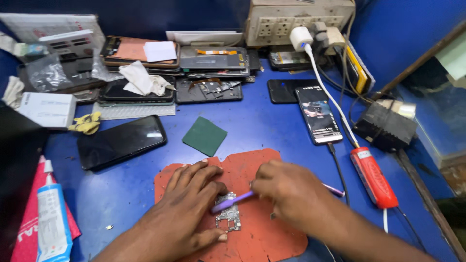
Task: The person cleans a circuit board by brushing its surface with a small brush while holding it on a mat.
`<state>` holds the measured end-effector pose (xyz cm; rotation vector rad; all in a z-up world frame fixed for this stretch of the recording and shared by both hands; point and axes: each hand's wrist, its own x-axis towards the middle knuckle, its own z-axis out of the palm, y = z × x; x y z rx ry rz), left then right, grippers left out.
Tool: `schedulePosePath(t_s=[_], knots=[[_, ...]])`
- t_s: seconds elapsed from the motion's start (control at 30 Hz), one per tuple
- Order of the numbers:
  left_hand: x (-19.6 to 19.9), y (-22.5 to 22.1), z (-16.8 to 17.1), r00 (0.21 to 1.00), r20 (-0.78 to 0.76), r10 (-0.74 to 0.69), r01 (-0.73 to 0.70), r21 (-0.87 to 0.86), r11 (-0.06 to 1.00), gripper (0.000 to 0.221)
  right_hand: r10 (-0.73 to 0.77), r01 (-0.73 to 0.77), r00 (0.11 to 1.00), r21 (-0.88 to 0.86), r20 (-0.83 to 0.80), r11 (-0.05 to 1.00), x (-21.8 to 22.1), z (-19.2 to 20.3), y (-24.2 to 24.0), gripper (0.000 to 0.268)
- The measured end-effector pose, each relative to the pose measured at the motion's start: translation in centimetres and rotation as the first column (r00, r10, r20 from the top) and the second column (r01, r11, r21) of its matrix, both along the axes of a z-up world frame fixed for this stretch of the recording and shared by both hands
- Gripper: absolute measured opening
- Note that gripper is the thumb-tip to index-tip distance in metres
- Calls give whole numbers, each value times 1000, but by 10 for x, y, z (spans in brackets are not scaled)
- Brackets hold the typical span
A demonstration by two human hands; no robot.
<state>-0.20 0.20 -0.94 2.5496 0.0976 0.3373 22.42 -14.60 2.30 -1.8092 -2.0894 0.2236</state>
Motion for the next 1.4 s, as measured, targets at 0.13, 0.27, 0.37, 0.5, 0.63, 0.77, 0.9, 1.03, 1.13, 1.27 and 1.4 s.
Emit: schedulePosePath(t_s=[0.13, 0.27, 0.37, 0.5, 0.63, 0.77, 0.9, 1.03, 1.13, 1.27, 1.4], knots=[[-1, 3, -10, 998, 56, -13, 10, 50, 999, 78, -60, 60, 998, 4, -5, 998, 4, 5, -2, 25], [3, 8, -15, 999, 28, -43, 41, 64, 997, 81, -21, 18, 996, -30, -84, 999, 6, 4, 0, 37], [2, 9, -18, 1000, 5, -27, 27, 50, 998, 82, -115, 114, 993, -66, -4, 991, 11, 7, 0, 22], [2, 10, -18, 999, 1, -35, 35, 38, 999, 80, 14, -14, 1000, -34, 6, 999, -1, 2, -3, 24], [2, 9, -19, 1000, -1, -30, 30, 19, 999, 81, -48, 48, 998, -9, -34, 999, 2, 6, -1, 19], [3, 9, -18, 999, 29, -45, 43, 54, 998, 78, 10, -11, 998, -14, -66, 1000, -1, 5, -1, 21], [-1, 8, -14, 1000, -15, -19, 18, -19, 1000, 79, -115, 115, 993, -49, 7, 992, 3, 7, 1, 23], [3, 8, -16, 999, 20, -37, 36, 43, 998, 76, 32, -28, 997, 54, -69, 998, 3, 5, -2, 27], [0, 10, -17, 1000, -6, -27, 27, 21, 999, 82, -13, 15, 996, 23, -89, 1000, 5, 7, 4, 30], [5, 9, -12, 998, 48, -45, 43, 36, 998, 78, 64, -64, 998, 11, -29, 998, -7, 4, -5, 29], [3, 6, 0, 997, -72, -7, 8, 21, 1000, 78, -42, 38, 997, -64, -69, 997, 12, 9, 3, 26]])
